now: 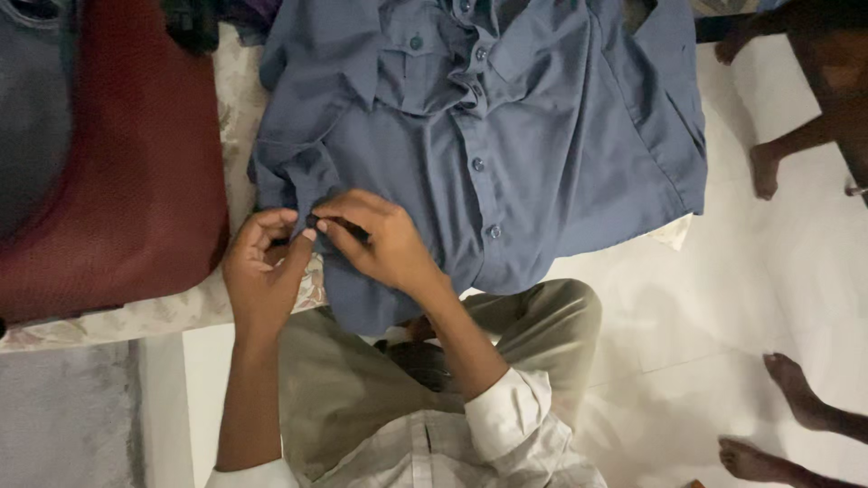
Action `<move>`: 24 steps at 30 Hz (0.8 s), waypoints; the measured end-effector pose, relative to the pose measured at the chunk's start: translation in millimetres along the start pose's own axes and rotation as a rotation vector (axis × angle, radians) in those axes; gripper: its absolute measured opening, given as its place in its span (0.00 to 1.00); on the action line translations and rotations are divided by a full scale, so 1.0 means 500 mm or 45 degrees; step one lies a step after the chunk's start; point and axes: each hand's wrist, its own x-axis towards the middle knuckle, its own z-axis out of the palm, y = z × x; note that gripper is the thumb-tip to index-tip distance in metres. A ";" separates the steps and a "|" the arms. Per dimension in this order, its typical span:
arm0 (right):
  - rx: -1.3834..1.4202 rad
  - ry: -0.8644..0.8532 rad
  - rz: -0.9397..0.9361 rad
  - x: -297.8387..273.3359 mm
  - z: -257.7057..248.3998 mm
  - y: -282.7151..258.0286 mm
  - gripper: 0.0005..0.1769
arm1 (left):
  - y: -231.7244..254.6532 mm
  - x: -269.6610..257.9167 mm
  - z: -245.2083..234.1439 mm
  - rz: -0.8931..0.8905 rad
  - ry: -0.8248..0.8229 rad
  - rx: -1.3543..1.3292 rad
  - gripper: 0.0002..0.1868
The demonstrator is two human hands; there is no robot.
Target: The person buttons a blue shirt laid out on a bed, then folds it neatly by hand. The folded shirt is placed into an open suitcase that already contains other folded clothes.
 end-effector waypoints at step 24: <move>-0.483 1.101 0.224 -0.241 -0.474 0.149 0.12 | -0.004 -0.006 0.037 0.051 0.160 -0.042 0.08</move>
